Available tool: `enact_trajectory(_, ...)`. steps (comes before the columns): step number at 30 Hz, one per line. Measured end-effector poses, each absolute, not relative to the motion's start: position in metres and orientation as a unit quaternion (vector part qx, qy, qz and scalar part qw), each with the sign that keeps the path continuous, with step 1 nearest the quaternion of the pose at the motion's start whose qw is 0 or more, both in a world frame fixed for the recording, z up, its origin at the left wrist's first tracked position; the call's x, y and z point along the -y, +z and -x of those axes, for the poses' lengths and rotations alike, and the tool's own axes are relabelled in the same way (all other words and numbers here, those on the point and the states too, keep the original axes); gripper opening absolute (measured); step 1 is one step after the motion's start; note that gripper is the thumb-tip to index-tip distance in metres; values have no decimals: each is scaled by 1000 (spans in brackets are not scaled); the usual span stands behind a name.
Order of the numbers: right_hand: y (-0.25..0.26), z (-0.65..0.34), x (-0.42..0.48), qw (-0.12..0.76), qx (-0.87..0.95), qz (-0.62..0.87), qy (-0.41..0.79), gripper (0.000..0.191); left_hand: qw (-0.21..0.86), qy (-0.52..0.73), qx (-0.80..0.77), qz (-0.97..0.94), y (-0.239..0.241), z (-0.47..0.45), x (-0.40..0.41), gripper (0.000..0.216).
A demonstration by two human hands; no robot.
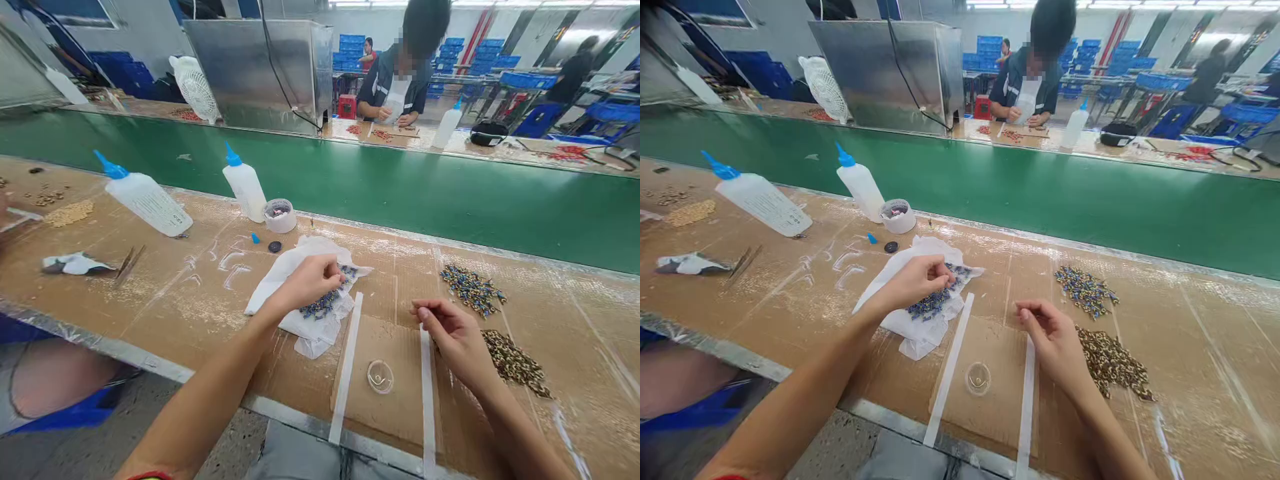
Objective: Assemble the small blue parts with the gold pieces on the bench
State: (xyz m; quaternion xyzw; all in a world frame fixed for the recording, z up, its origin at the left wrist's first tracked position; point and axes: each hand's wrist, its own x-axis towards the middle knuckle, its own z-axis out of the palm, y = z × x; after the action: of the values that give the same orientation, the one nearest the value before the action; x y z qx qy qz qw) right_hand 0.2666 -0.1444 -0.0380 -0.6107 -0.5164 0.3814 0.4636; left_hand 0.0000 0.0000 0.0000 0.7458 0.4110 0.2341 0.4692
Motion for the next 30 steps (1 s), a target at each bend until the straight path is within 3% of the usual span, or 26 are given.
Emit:
enact_trajectory(8, -20, -237, 159, 304, 642, 499, 497, 27, 606, 236, -356, -671, -6, -18, 9, 18)
enact_trajectory(14, -24, -233, 159, 266, 669, 473, 507, 28, 613, 214, -355, -673, -11, -24, 13, 20)
enact_trajectory(23, -25, -237, 155, 259, 662, 450, 541, 25, 751, 207, -334, -530, -31, -33, 22, 36)
enact_trajectory(27, -26, -240, 156, 264, 655, 457, 541, 25, 739, 193, -339, -549, -30, -34, 24, 25)
enact_trajectory(30, -26, -241, 156, 264, 656, 455, 541, 24, 660, 195, -362, -629, -28, -35, 25, 12)
